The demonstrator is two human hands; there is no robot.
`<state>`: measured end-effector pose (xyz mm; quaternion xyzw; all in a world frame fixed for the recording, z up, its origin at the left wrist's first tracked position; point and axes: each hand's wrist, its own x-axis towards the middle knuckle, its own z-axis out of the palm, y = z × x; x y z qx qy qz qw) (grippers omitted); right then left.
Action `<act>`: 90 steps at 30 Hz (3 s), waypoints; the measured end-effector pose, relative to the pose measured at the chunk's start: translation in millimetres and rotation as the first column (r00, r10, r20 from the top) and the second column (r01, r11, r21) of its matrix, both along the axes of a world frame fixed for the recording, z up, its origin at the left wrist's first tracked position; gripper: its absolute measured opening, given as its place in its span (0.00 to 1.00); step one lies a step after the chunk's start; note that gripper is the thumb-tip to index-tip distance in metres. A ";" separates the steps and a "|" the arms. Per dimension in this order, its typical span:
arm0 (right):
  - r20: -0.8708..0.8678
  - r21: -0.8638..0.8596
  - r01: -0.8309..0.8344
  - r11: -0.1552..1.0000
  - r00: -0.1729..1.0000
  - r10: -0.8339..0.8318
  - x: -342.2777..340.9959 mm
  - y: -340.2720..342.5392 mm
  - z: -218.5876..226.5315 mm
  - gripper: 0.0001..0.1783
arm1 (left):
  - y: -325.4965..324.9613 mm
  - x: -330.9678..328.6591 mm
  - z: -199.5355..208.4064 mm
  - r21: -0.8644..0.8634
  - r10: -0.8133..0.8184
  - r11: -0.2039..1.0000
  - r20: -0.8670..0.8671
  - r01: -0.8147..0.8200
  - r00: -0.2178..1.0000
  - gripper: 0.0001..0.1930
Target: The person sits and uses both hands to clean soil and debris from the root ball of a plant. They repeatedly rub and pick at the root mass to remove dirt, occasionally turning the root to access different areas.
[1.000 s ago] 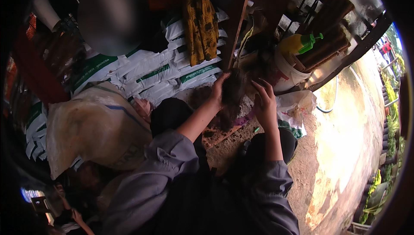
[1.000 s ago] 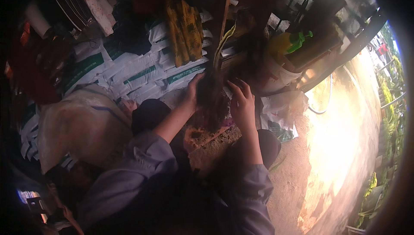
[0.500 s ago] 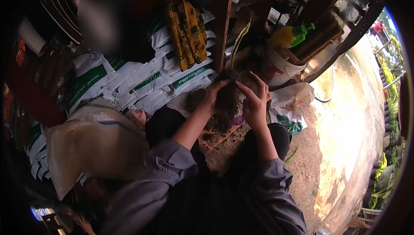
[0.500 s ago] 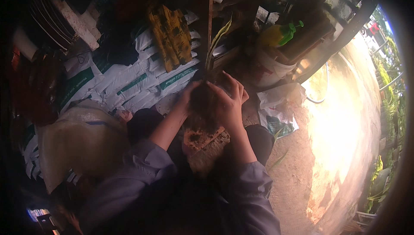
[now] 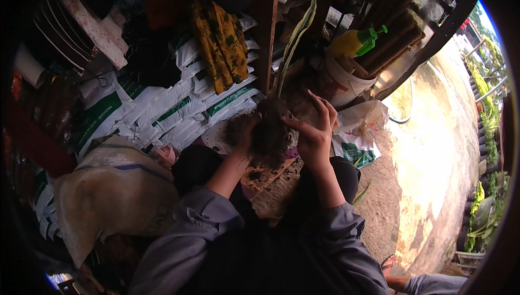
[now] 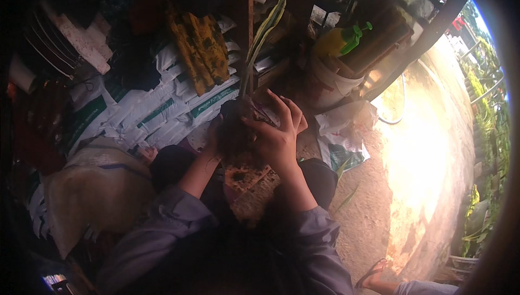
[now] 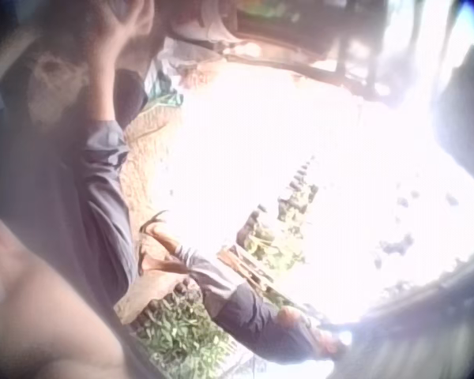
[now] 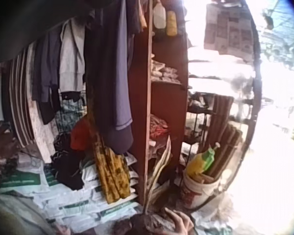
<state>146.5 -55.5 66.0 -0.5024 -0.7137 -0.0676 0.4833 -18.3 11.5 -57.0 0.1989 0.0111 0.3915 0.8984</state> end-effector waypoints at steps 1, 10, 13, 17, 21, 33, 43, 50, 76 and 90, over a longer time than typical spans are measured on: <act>0.011 -0.014 0.031 0.999 0.999 -0.030 -0.4 0.5 0.1 0.23 | 0.6 -0.9 -4.9 0.034 0.023 0.999 -0.078 -0.020 0.997 0.40; -0.179 -0.177 -0.042 0.983 0.984 0.010 4.3 0.8 -1.5 0.20 | -13.6 -8.2 32.4 0.167 0.107 0.983 -0.185 -0.076 0.977 0.44; -0.146 -0.084 -0.068 0.994 0.988 0.055 12.4 4.5 5.4 0.18 | -18.7 -9.8 54.8 0.261 0.146 0.960 -0.159 -0.101 0.976 0.39; -0.231 -0.111 -0.046 0.993 0.973 0.019 7.7 5.1 0.8 0.15 | -19.2 -5.6 70.7 0.393 0.254 0.909 -0.249 -0.142 0.935 0.42; -0.201 -0.074 -0.012 0.997 0.980 -0.003 16.6 8.7 -5.1 0.22 | -21.1 -5.3 73.5 0.454 0.347 0.868 -0.264 -0.202 0.900 0.40; -0.230 -0.190 -0.002 0.982 0.972 -0.042 6.1 4.5 -16.6 0.26 | -7.0 8.8 52.9 0.495 0.607 0.780 -0.448 -0.383 0.657 0.28; 0.107 -0.132 0.292 0.947 0.954 -0.279 1.3 7.3 -19.7 0.20 | -14.1 15.2 74.7 0.924 0.913 0.366 -0.333 -0.112 0.233 0.33; 0.206 -0.171 0.206 0.963 0.964 -0.170 -2.7 4.4 -20.3 0.25 | -14.1 12.6 80.1 0.976 0.974 0.216 -0.212 -0.031 0.084 0.33; -0.256 -0.446 -0.053 0.893 0.964 -0.071 1.0 -5.2 -13.8 0.38 | -13.9 5.7 65.6 0.996 0.997 -0.017 0.010 0.085 0.081 0.37; 0.079 -0.133 0.148 0.980 0.987 -0.138 2.3 -15.3 -2.1 0.27 | -11.0 17.6 68.9 0.991 0.992 -0.124 0.122 0.049 0.043 0.35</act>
